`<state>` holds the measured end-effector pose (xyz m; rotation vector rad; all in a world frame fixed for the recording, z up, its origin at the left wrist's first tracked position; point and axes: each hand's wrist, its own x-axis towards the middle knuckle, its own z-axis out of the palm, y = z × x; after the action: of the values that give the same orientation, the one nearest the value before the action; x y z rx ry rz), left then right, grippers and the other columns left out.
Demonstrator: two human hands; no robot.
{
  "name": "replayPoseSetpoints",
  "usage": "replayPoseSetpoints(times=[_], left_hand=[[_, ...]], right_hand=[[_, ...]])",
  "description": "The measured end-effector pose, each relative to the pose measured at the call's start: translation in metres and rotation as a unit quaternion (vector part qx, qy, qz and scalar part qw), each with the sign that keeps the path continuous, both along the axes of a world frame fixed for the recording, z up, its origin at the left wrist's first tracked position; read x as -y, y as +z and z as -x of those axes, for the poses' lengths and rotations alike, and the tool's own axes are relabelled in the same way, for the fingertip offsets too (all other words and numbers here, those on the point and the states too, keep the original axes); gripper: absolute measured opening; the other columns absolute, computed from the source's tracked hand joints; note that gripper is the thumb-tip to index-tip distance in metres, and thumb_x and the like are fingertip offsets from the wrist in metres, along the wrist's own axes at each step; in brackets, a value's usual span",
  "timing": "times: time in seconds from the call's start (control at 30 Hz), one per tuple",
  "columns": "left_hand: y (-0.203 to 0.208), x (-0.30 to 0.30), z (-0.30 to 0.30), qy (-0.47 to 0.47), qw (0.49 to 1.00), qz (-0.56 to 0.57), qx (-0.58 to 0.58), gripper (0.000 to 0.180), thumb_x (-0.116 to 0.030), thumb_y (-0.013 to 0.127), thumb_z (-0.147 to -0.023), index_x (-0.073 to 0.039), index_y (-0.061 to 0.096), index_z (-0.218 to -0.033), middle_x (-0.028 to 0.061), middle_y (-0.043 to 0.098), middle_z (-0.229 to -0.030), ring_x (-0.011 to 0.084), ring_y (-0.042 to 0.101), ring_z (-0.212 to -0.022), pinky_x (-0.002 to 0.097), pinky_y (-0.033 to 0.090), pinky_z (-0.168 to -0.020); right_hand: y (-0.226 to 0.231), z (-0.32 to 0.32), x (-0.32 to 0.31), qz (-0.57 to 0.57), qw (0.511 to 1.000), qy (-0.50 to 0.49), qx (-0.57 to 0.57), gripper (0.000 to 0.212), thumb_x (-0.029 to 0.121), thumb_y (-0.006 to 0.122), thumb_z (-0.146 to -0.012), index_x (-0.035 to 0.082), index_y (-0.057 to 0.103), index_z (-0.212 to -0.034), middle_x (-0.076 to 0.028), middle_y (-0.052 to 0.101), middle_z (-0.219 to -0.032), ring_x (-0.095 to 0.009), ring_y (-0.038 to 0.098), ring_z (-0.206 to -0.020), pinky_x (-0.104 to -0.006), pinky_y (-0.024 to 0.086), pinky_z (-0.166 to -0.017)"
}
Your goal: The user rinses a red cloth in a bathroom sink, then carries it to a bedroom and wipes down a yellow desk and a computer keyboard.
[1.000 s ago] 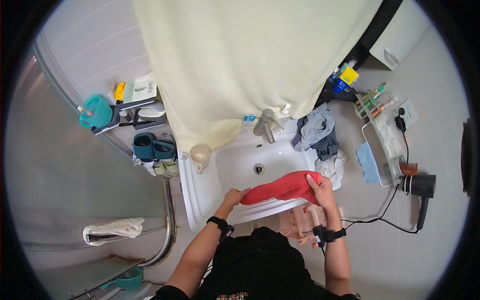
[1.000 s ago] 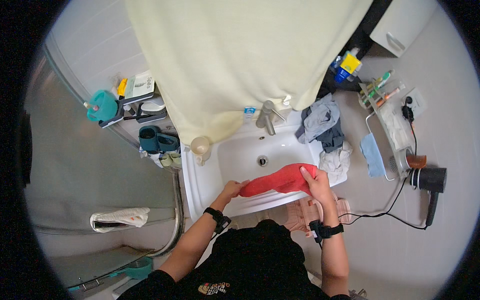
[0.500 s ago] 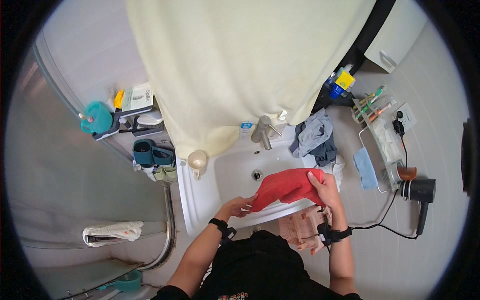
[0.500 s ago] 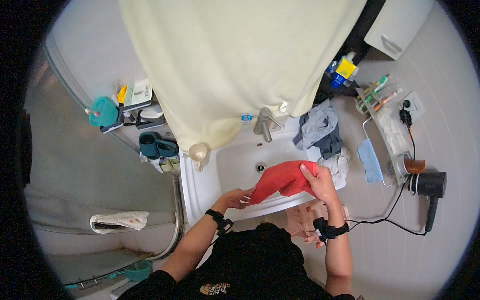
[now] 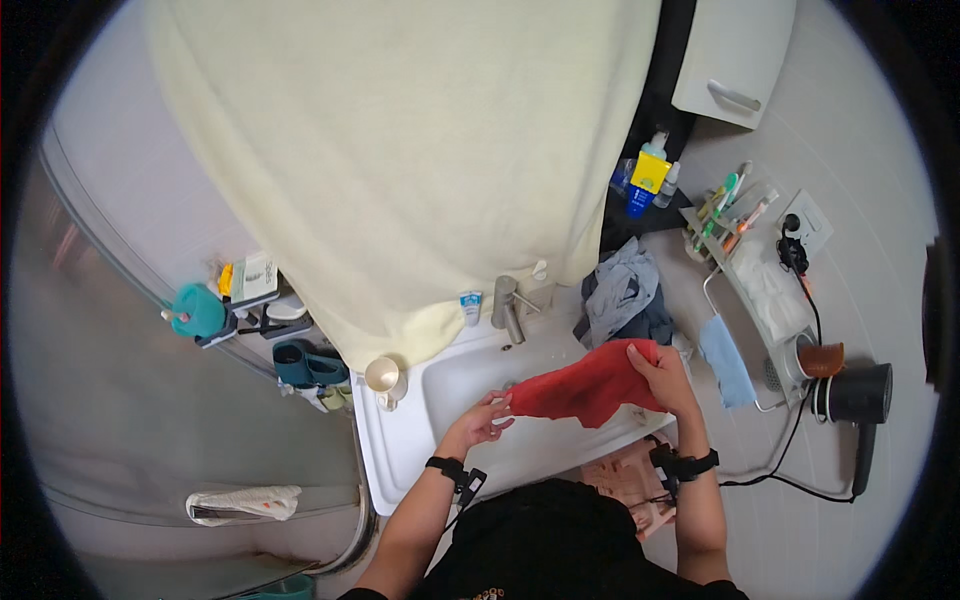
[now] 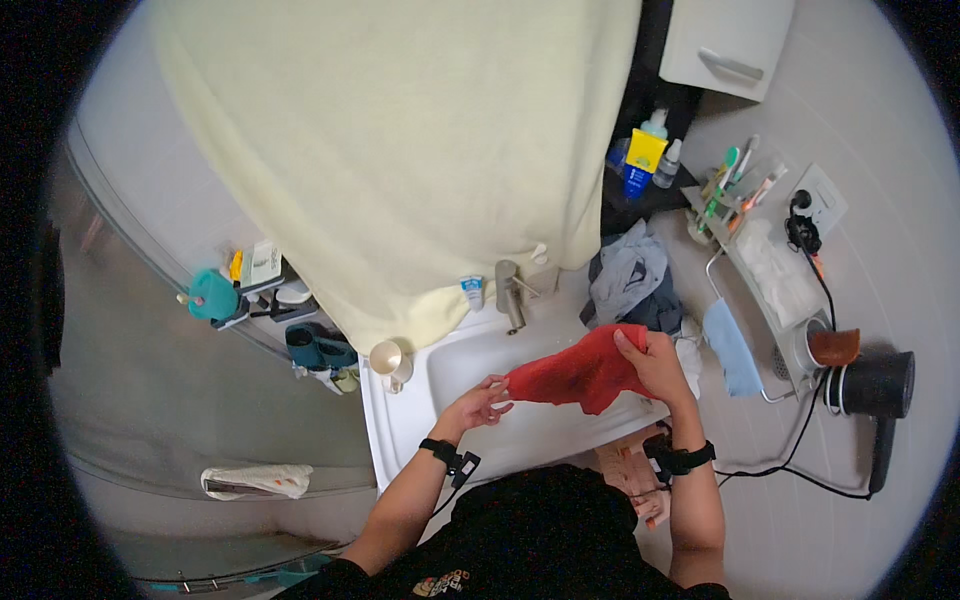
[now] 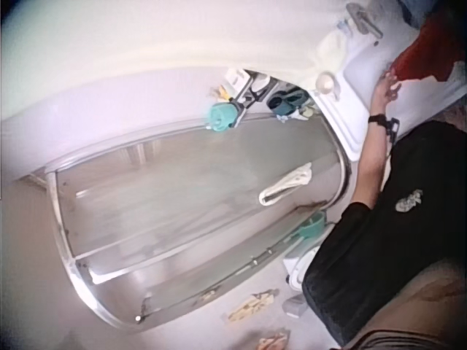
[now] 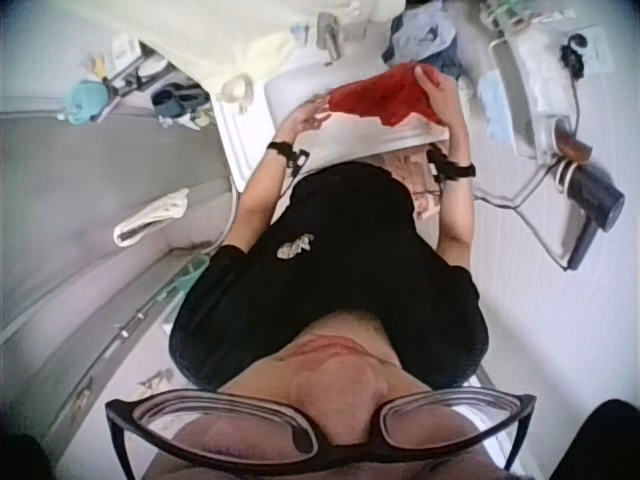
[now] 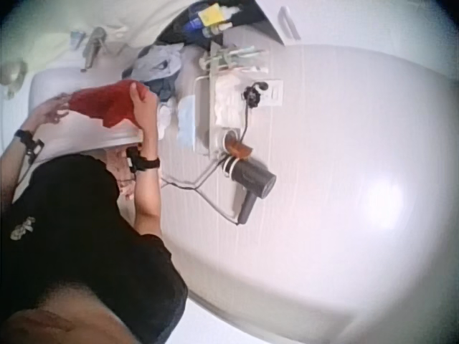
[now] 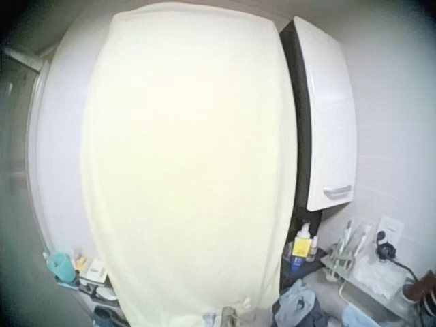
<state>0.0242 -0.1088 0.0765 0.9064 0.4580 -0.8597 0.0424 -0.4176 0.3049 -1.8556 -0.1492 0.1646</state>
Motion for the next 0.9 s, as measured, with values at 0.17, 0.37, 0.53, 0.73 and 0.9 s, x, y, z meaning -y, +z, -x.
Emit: replayPoseSetpoints(times=[0.17, 0.37, 0.53, 0.73, 0.9], left_hand=[[0.012, -0.011, -0.024, 0.106, 0.992, -0.050, 0.052, 0.019, -0.037, 0.074, -0.085, -0.028, 0.060, -0.093, -0.0117, 0.060, -0.091, 0.0066, 0.055, -0.080, 0.0206, 0.027, -0.053], [0.055, -0.043, -0.033, 0.101, 0.980, -0.133, 0.109, 0.015, -0.026, 0.076, -0.084, -0.021, 0.062, -0.083, -0.0106, 0.057, -0.076, 0.0016, 0.051, -0.066, 0.0208, 0.031, -0.054], [0.073, -0.063, -0.020, 0.074, 0.973, -0.196, 0.101, 0.015, -0.024, 0.076, -0.085, -0.021, 0.062, -0.082, -0.0073, 0.063, -0.083, 0.0046, 0.054, -0.072, 0.0210, 0.034, -0.059], [0.073, -0.060, 0.004, 0.168, 0.946, -0.234, 0.146, 0.015, -0.013, 0.071, -0.088, -0.014, 0.061, -0.076, -0.0025, 0.065, -0.085, 0.0088, 0.056, -0.082, 0.0247, 0.040, -0.081], [0.077, -0.073, 0.023, 0.194, 0.923, -0.253, 0.217, 0.012, -0.013, 0.065, -0.093, -0.007, 0.062, -0.082, 0.0013, 0.065, -0.089, 0.0095, 0.057, -0.086, 0.0262, 0.044, -0.087]], right_hand=[[-0.010, -0.022, 0.028, -0.027, 0.999, -0.026, -0.037, 0.032, 0.027, 0.063, -0.094, -0.003, 0.070, -0.100, -0.001, 0.068, -0.084, -0.008, 0.059, -0.076, -0.0266, 0.049, -0.068], [-0.080, -0.041, 0.066, -0.169, 0.975, -0.084, -0.119, 0.027, 0.024, 0.070, -0.089, -0.002, 0.070, -0.094, -0.004, 0.069, -0.086, -0.011, 0.063, -0.074, -0.0280, 0.050, -0.068], [-0.170, -0.057, 0.080, -0.376, 0.870, -0.081, -0.309, 0.034, 0.030, 0.061, -0.094, 0.001, 0.062, -0.112, -0.008, 0.066, -0.111, -0.019, 0.062, -0.100, -0.0335, 0.047, -0.090], [-0.224, -0.059, 0.064, -0.499, 0.798, 0.007, -0.338, 0.043, 0.033, 0.046, -0.099, 0.000, 0.054, -0.125, -0.011, 0.061, -0.125, -0.024, 0.056, -0.116, -0.0379, 0.039, -0.105], [-0.195, -0.053, 0.051, -0.510, 0.779, 0.046, -0.361, 0.038, 0.025, 0.044, -0.101, -0.001, 0.051, -0.128, -0.012, 0.058, -0.129, -0.026, 0.053, -0.122, -0.0409, 0.036, -0.108]])
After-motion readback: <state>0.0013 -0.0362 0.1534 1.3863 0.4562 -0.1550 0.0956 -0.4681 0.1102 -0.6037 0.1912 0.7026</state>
